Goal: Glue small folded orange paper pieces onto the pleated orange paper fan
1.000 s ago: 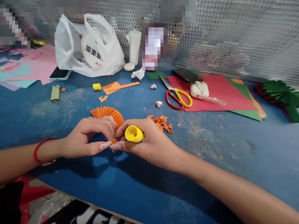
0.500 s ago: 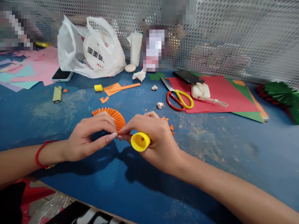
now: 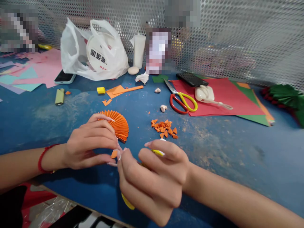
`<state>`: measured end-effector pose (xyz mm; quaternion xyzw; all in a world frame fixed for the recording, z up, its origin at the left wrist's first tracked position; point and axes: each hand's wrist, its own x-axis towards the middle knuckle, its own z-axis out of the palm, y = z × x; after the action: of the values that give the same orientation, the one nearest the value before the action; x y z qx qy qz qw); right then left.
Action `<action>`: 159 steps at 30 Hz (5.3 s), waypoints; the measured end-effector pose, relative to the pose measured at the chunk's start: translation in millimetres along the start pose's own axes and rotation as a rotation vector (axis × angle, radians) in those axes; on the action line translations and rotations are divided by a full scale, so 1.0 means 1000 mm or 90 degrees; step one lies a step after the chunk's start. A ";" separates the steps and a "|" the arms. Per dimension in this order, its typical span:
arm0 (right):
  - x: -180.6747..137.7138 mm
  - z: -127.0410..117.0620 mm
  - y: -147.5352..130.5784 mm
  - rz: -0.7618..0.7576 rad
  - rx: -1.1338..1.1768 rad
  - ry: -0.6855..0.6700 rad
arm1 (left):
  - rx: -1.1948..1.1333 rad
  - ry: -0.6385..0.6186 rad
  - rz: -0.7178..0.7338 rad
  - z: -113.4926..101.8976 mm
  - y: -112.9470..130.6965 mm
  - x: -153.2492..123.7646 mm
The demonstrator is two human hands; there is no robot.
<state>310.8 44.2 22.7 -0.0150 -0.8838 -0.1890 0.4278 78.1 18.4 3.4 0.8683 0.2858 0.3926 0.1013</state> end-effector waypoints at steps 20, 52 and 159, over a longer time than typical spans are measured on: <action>0.004 -0.004 0.014 0.184 0.207 -0.141 | 0.081 -0.045 0.044 -0.013 0.004 0.004; 0.002 0.009 0.015 0.005 -0.005 -0.106 | 0.011 -0.007 -0.062 -0.004 0.004 0.007; 0.019 0.009 0.023 0.652 0.841 -0.393 | -0.567 -0.254 -0.334 -0.010 0.003 0.014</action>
<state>296.4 65.7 39.1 -0.2088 -0.7729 0.5862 0.1241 79.3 23.6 20.5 0.6985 0.2740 0.2652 0.6055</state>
